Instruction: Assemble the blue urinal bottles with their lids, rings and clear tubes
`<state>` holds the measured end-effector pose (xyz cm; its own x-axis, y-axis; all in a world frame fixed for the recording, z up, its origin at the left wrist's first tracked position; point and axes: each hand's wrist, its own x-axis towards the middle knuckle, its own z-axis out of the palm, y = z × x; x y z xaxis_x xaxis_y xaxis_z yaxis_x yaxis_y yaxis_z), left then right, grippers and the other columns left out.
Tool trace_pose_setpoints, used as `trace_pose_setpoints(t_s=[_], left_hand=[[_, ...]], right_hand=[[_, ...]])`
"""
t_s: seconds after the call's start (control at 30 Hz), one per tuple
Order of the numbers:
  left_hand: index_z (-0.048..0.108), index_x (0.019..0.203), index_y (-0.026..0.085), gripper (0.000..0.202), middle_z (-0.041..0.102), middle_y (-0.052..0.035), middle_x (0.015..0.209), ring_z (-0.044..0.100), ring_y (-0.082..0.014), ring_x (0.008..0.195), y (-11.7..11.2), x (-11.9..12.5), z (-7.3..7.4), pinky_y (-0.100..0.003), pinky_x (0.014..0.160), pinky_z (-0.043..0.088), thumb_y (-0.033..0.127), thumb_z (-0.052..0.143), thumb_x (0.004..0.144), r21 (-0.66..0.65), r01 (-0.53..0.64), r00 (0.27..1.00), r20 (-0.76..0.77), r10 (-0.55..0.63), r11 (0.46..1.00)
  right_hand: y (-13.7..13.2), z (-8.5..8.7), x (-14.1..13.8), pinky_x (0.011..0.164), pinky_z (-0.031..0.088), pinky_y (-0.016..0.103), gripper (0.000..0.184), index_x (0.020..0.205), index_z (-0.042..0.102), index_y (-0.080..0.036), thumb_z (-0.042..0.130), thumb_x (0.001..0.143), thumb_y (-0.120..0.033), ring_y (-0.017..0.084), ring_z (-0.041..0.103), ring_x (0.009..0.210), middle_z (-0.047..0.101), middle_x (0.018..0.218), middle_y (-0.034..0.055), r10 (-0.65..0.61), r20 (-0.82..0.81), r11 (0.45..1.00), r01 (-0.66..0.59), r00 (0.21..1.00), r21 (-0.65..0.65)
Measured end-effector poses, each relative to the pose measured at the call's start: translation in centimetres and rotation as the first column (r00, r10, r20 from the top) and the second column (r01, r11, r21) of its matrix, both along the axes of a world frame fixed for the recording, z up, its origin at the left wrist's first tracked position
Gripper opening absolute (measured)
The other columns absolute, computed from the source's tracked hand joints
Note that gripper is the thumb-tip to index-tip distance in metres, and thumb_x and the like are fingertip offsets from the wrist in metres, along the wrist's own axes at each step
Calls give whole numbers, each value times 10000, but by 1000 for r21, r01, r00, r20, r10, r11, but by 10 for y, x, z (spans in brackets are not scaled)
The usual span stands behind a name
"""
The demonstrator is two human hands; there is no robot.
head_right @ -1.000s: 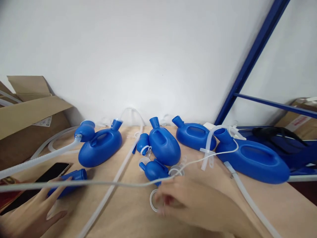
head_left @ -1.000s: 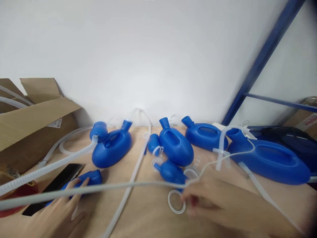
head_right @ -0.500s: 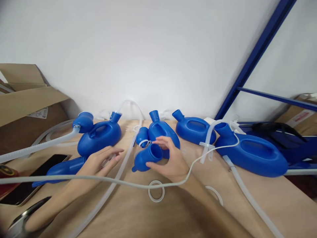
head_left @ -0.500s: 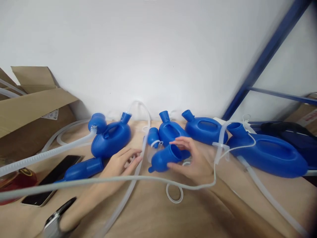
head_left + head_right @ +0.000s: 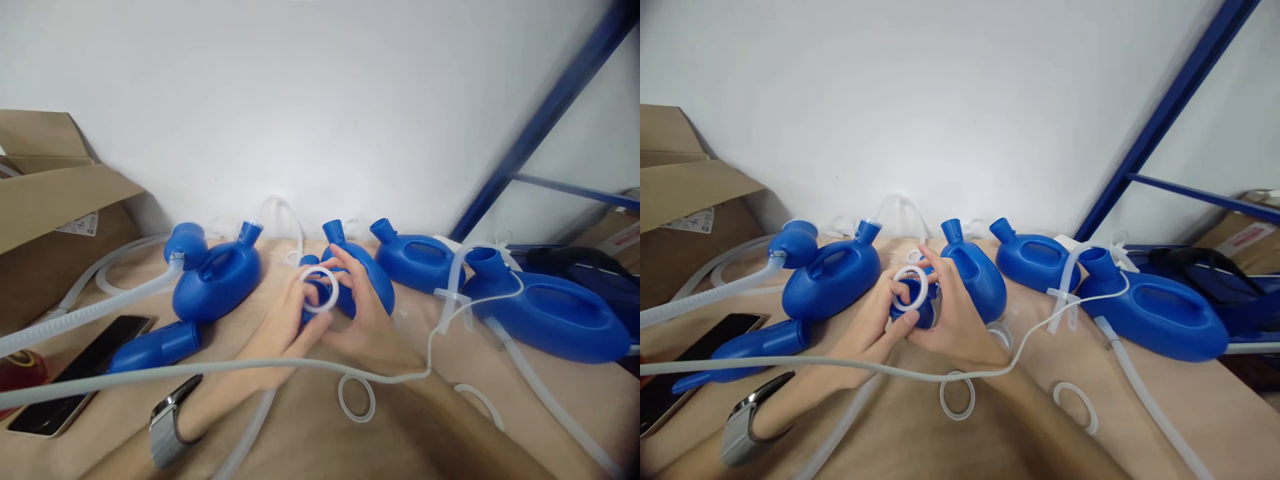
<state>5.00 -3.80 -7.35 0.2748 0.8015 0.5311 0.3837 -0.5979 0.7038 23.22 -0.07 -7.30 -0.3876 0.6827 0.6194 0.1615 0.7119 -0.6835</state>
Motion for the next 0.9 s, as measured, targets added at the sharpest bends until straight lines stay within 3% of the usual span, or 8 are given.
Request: trace_pose_setpoints(t_s=[0.17,0.3,0.37,0.43,0.53,0.6,0.77,0.9], left_hand=[[529,927,239,213,717,-94,1186,681,-264,1061,0,-9,0,-361,834,541,400,625,1029,5,-68,993,-99,68,998],[576,830,224,314,753,-74,1086,689,-285,1107,6,-13,3,-380,928,543,464,715,977,-57,-151,978,137,158,987],[608,839,215,365,768,-76,1123,699,-285,1118,11,-14,2,-398,979,552,537,721,966,-151,-199,901,360,242,968],[640,863,202,430,774,-73,1098,716,-270,1062,17,-14,-2,-398,952,581,616,717,952,-248,-189,791,536,297,950],[698,952,182,492,775,-84,1104,730,-272,1047,22,-14,-9,-392,887,624,668,753,906,-339,-102,712,632,306,935],[726,1050,177,535,773,-106,1185,732,-293,1110,23,-12,-11,-404,891,641,691,742,903,-366,-55,710,640,294,929],[705,1105,178,540,709,-127,1404,677,-316,1300,25,-14,-5,-426,1006,632,691,698,935,-328,-87,748,602,279,941],[566,1199,221,562,775,-81,1187,768,-236,1003,29,-23,3,-342,776,676,619,799,879,-365,-125,785,532,317,923]], right_hand=[[-1,-11,-2,1108,574,536,1065,1655,262,-508,889,820,-297,280,704,1200,500,1488,74,-7,-77,999,10,997,39],[1,-14,0,1188,508,595,1096,1628,352,-449,971,723,-450,350,623,1344,462,1529,101,-60,-78,998,62,995,19],[4,-13,3,1217,464,634,1174,1619,378,-388,1001,636,-541,394,554,1416,464,1535,128,-96,-50,992,92,994,-83],[8,-13,5,1170,504,636,1208,1628,344,-354,987,632,-586,384,585,1377,479,1524,145,-85,-62,952,63,994,-299],[13,-17,4,984,636,535,1138,1613,330,-373,948,684,-592,301,707,1177,471,1542,143,-24,-155,799,-74,988,-597],[14,-21,3,938,653,466,1032,1557,415,-381,947,693,-566,275,717,1161,488,1556,124,-33,-240,762,-131,970,-634],[20,-26,5,1009,625,448,634,1321,655,-325,898,771,-528,298,676,1269,636,1465,65,-130,-358,850,-82,925,-520],[28,-25,15,1097,576,471,594,1290,720,-306,919,760,-485,318,642,1332,648,1474,57,-134,-328,883,-37,935,-467]])
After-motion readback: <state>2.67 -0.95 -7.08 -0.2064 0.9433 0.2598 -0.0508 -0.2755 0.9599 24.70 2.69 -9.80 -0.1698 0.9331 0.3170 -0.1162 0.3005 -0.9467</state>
